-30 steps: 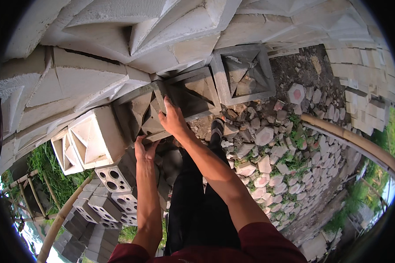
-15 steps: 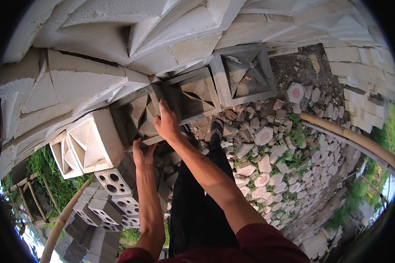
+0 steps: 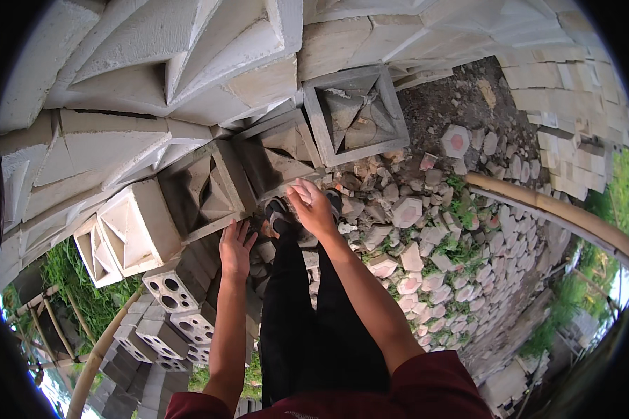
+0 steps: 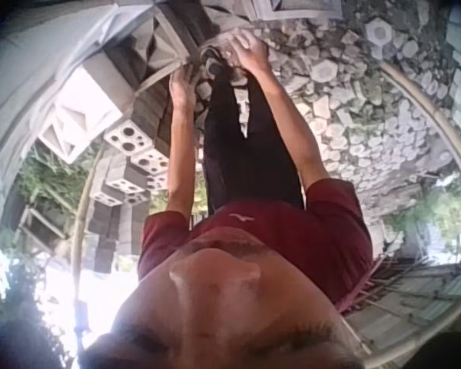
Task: The person picks up concrete decorative blocks from a large stack and moves them one by one to a smaller stack nearby, carefully placing each one on top of the pile.
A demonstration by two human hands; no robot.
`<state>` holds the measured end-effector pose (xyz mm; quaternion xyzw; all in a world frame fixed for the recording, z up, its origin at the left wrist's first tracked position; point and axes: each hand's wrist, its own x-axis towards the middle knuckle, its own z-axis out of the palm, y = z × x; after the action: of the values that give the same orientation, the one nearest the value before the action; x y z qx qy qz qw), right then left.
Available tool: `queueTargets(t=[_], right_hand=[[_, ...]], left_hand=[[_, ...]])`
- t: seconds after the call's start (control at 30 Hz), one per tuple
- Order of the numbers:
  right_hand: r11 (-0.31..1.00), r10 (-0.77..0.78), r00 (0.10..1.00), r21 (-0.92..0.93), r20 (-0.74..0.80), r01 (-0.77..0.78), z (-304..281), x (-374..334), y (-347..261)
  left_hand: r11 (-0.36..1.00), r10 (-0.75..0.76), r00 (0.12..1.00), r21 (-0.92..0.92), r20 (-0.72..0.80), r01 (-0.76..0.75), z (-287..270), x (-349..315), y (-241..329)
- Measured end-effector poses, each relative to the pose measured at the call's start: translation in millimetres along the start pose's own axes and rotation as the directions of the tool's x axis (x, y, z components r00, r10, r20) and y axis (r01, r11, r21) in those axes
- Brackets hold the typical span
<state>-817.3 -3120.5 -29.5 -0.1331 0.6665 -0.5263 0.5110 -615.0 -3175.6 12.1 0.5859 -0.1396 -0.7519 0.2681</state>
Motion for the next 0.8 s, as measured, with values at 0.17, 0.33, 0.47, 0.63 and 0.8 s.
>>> queueTargets(t=[0.17, 0.33, 0.47, 0.63, 0.8], right_hand=[[0.994, -0.086, 0.987, 0.061, -0.134, 0.095, -70.8, -37.3, -63.4], [0.885, -0.456, 0.800, -0.293, -0.390, 0.361, -151.9, 2.4, -101.4], [0.943, -0.331, 0.807, -0.150, -0.489, 0.296, -218.8, 86.9, -112.1], [0.998, -0.019, 0.976, 0.058, -0.218, 0.033, -240.5, 169.8, -100.8], [0.952, 0.264, 0.942, -0.103, -0.208, -0.290, -244.3, 183.8, -91.3]], left_hand=[[0.994, -0.026, 0.996, 0.110, 0.089, 0.016, 90.1, -8.2, -19.3], [0.963, 0.048, 0.969, 0.247, 0.244, -0.110, 164.2, 28.1, -29.8], [0.947, 0.207, 0.968, 0.219, 0.142, -0.235, 204.8, 90.6, -37.1], [0.922, 0.320, 0.941, 0.190, 0.114, -0.336, 224.0, 156.3, -49.9], [0.938, 0.150, 0.988, 0.313, 0.031, -0.152, 239.4, 149.5, -52.4]])
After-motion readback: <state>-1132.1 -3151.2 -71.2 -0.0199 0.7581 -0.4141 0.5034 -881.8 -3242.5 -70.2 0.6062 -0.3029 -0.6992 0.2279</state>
